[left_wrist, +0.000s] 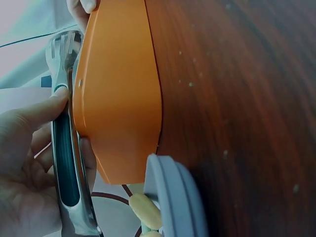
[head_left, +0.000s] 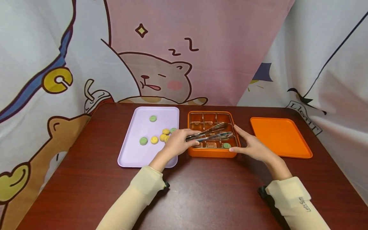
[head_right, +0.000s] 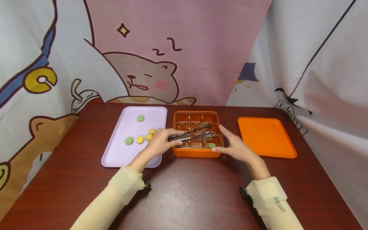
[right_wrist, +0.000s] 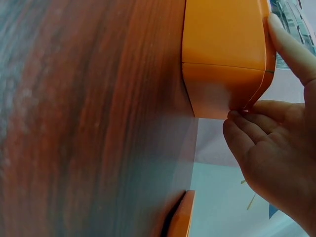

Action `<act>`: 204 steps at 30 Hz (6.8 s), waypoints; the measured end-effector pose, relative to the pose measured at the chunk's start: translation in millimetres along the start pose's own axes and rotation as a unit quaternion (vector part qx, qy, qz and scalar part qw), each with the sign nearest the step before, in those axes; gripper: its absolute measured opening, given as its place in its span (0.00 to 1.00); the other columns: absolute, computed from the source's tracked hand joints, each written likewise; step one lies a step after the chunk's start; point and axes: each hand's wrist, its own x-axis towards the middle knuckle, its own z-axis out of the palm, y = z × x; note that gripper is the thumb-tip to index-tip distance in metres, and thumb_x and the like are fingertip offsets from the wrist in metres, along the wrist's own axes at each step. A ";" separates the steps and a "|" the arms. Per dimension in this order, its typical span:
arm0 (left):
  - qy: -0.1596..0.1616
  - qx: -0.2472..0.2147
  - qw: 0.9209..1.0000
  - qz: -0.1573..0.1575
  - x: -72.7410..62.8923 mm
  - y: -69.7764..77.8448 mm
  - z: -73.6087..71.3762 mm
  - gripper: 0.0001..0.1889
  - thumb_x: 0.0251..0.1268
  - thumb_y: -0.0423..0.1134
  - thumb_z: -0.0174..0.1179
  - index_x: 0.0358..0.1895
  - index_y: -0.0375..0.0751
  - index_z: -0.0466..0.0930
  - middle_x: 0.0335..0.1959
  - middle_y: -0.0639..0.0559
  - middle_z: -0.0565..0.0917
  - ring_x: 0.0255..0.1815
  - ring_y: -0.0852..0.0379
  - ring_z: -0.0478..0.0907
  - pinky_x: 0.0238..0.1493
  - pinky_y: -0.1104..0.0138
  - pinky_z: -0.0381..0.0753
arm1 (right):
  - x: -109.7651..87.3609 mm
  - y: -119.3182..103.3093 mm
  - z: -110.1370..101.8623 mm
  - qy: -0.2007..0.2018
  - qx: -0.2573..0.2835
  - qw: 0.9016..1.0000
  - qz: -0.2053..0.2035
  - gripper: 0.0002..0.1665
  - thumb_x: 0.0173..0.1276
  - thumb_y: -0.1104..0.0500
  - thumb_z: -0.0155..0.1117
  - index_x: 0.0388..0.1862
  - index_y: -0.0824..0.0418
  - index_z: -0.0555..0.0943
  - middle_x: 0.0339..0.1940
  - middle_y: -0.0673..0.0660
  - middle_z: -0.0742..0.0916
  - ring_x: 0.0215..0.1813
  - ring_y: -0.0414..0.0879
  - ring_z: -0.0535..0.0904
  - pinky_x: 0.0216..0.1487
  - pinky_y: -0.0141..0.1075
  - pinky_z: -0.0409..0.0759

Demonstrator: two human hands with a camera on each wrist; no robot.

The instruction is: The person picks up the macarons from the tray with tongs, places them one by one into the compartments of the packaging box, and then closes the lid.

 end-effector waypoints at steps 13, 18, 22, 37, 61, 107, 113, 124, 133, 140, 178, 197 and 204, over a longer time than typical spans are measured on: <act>0.025 -0.078 0.996 -0.034 -5.6 3.8 -0.3 0.24 0.61 0.42 0.70 0.61 0.47 0.82 0.58 0.46 0.85 0.55 0.51 0.82 0.55 0.57 0.79 | 0.3 -3.5 -0.5 0.002 -0.009 1.000 0.007 0.62 0.63 0.43 0.71 0.82 0.60 0.45 0.83 0.65 0.52 0.80 0.68 0.50 0.73 0.67 0.53; 0.052 -0.087 0.995 -0.025 -10.1 10.0 -8.8 0.24 0.60 0.41 0.71 0.60 0.46 0.82 0.58 0.46 0.85 0.55 0.51 0.83 0.56 0.56 0.79 | -0.2 -4.7 -0.8 0.003 -0.008 1.000 0.006 0.61 0.63 0.44 0.72 0.82 0.59 0.45 0.83 0.66 0.53 0.80 0.68 0.51 0.72 0.67 0.54; 0.069 -0.096 0.993 -0.015 -15.5 13.5 -16.7 0.24 0.59 0.41 0.71 0.60 0.45 0.82 0.58 0.46 0.85 0.58 0.50 0.82 0.59 0.56 0.78 | -0.5 -4.3 -0.8 0.005 -0.003 1.000 0.005 0.61 0.63 0.45 0.72 0.82 0.60 0.45 0.83 0.66 0.53 0.80 0.68 0.51 0.72 0.68 0.53; 0.113 -0.128 0.985 -0.026 -51.5 10.7 -43.4 0.22 0.57 0.37 0.72 0.57 0.46 0.84 0.50 0.48 0.88 0.43 0.52 0.82 0.44 0.64 0.79 | -0.8 -3.8 -1.8 -0.001 0.001 1.000 0.003 0.61 0.63 0.45 0.72 0.82 0.61 0.45 0.83 0.66 0.52 0.80 0.68 0.51 0.72 0.67 0.54; 0.200 -0.072 0.970 -0.115 -121.7 -39.8 -95.7 0.24 0.55 0.33 0.73 0.57 0.45 0.84 0.43 0.42 0.89 0.31 0.63 0.76 0.29 0.77 0.74 | 0.5 -0.9 0.1 0.003 -0.005 1.000 0.008 0.63 0.63 0.42 0.72 0.82 0.60 0.44 0.83 0.65 0.52 0.80 0.68 0.51 0.73 0.67 0.54; 0.178 0.046 0.953 -0.239 -193.5 -106.7 -102.7 0.23 0.58 0.43 0.72 0.57 0.40 0.83 0.48 0.36 0.87 0.47 0.40 0.84 0.39 0.65 0.74 | -0.3 -5.1 -0.8 0.002 0.006 1.000 0.010 0.62 0.63 0.44 0.72 0.82 0.60 0.45 0.83 0.65 0.52 0.80 0.67 0.52 0.72 0.67 0.55; 0.152 0.044 0.956 -0.248 -193.1 -109.2 -102.1 0.24 0.59 0.43 0.71 0.58 0.40 0.83 0.50 0.35 0.86 0.50 0.36 0.83 0.46 0.51 0.76 | -0.9 -4.2 -1.3 -0.001 0.006 1.000 0.008 0.62 0.63 0.44 0.71 0.82 0.61 0.44 0.83 0.66 0.52 0.80 0.68 0.51 0.72 0.67 0.55; 0.099 0.055 0.958 -0.262 -188.3 -114.4 -104.2 0.24 0.59 0.44 0.71 0.58 0.39 0.83 0.49 0.31 0.85 0.41 0.42 0.80 0.37 0.59 0.72 | -1.4 -3.8 -0.1 0.004 0.004 1.000 0.010 0.62 0.63 0.44 0.72 0.82 0.60 0.45 0.83 0.65 0.52 0.80 0.67 0.52 0.72 0.67 0.55; 0.074 0.081 0.955 -0.274 -184.4 -115.2 -105.6 0.24 0.59 0.45 0.70 0.58 0.41 0.82 0.53 0.30 0.83 0.47 0.35 0.80 0.41 0.51 0.77 | -0.6 -3.2 0.4 0.004 0.001 1.000 0.011 0.62 0.63 0.43 0.72 0.82 0.60 0.45 0.83 0.66 0.52 0.80 0.68 0.52 0.72 0.67 0.55; 0.061 0.092 0.956 -0.271 -181.7 -117.1 -106.1 0.23 0.57 0.45 0.71 0.56 0.41 0.83 0.55 0.31 0.83 0.54 0.30 0.78 0.48 0.41 0.75 | -1.1 -4.2 -0.7 0.005 -0.004 1.000 0.010 0.62 0.63 0.43 0.71 0.82 0.60 0.45 0.83 0.66 0.52 0.80 0.68 0.52 0.72 0.67 0.54; 0.096 0.099 0.955 -0.263 -179.7 -113.9 -107.3 0.12 0.60 0.35 0.69 0.48 0.40 0.87 0.49 0.34 0.86 0.45 0.36 0.81 0.40 0.47 0.77 | -2.4 -4.8 -0.9 0.003 -0.007 1.000 0.005 0.61 0.64 0.43 0.71 0.82 0.60 0.44 0.83 0.67 0.52 0.80 0.69 0.52 0.72 0.68 0.55; 0.128 0.096 0.960 -0.231 -172.0 -107.8 -111.6 0.11 0.60 0.35 0.68 0.47 0.40 0.88 0.46 0.36 0.87 0.44 0.38 0.82 0.41 0.48 0.77 | -3.6 -4.6 -0.4 0.003 -0.003 1.000 0.005 0.61 0.64 0.43 0.71 0.82 0.60 0.44 0.83 0.66 0.52 0.80 0.69 0.52 0.71 0.68 0.55; 0.130 0.094 0.960 -0.229 -165.6 -103.9 -112.5 0.12 0.61 0.35 0.68 0.48 0.39 0.88 0.46 0.36 0.87 0.41 0.42 0.81 0.39 0.55 0.75 | -3.6 -4.5 0.0 0.004 -0.004 1.000 0.005 0.62 0.63 0.43 0.71 0.82 0.60 0.44 0.83 0.67 0.53 0.79 0.69 0.52 0.71 0.68 0.55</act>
